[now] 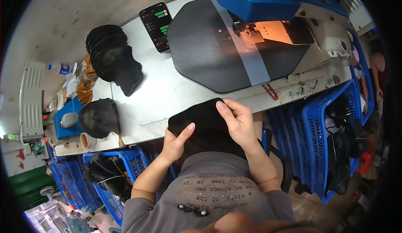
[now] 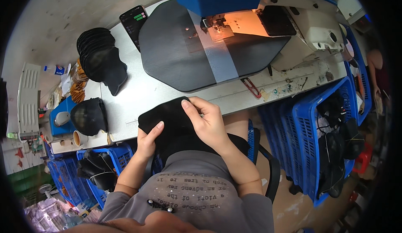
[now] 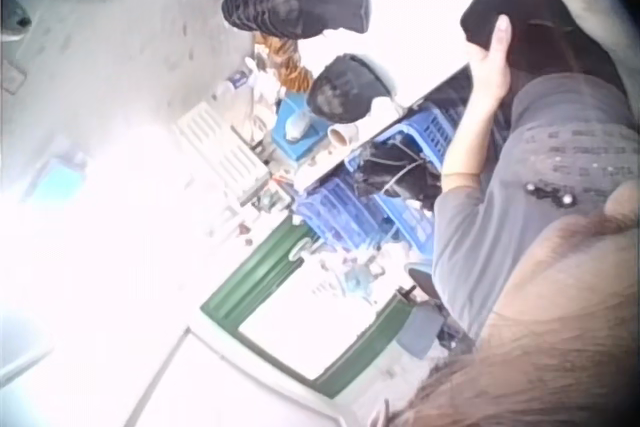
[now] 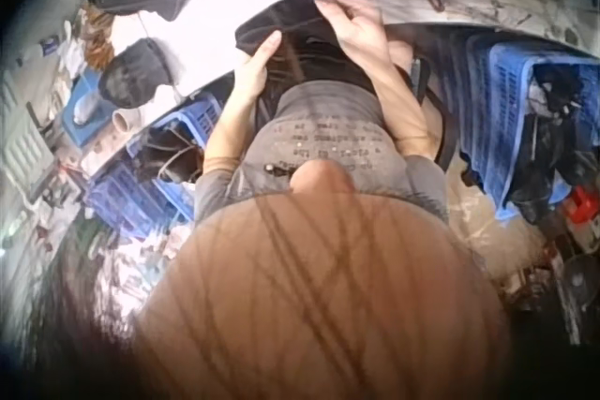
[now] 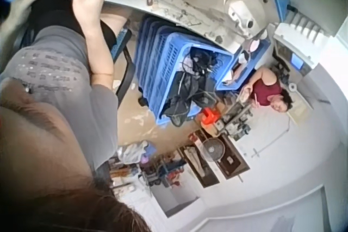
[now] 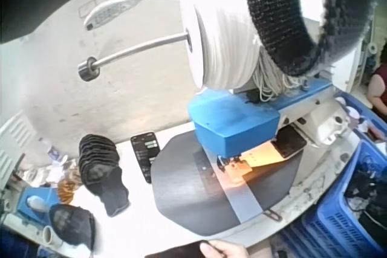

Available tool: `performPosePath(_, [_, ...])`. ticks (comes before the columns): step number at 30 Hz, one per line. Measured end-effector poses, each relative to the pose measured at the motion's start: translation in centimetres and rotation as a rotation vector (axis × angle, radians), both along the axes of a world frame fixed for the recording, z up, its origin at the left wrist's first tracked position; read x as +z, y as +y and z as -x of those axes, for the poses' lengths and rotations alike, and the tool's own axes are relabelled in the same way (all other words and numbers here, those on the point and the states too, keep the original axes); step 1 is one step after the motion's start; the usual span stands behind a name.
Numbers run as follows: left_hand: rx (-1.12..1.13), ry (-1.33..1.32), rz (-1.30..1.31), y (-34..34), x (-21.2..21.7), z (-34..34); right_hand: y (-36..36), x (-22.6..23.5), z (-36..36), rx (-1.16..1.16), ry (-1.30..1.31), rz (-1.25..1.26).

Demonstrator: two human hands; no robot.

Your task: The person uses a sewing machine to stitch black fabric pieces, likely face masks, one at a time. They guide the fabric under the needle, sew along the edges, and then remove the finished piece to place it on the table before picking up the next piece. The process is repeated continuously throughout the clip.

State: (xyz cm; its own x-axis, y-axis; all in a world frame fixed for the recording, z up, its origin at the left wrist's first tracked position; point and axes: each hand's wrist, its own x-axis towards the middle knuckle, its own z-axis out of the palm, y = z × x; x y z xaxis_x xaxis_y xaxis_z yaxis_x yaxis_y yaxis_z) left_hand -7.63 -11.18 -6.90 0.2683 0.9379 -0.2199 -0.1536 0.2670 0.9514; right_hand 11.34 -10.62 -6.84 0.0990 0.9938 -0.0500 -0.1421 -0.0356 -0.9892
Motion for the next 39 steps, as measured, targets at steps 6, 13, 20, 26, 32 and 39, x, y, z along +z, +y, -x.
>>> performPosePath(6, [0.008, 0.018, -0.005, 0.3, -0.2, -0.1, 0.4, 0.4, -0.2, -0.022, -0.051, -0.012])
performPosePath(13, [0.022, 0.013, -0.018, 0.4, -0.1, -0.3, 0.7, 0.5, 0.1, -0.057, -0.025, 0.001])
performPosePath(20, [0.035, 0.006, -0.005, 0.5, 0.2, -0.6, 1.0, 0.7, 0.4, -0.113, -0.045, -0.030])
performPosePath(26, [0.025, -0.006, -0.023, 0.5, 0.2, -0.6, 1.2, 0.7, 0.4, -0.134, -0.094, -0.069])
performPosePath(32, [0.027, 0.022, 0.010, 0.3, 0.1, -0.6, 1.1, 0.0, 0.0, -0.088, -0.191, -0.167])
performPosePath(39, [0.006, 0.015, -0.036, 0.0, 0.4, -0.3, 0.2, -0.5, -0.3, -0.020, -0.137, -0.187])
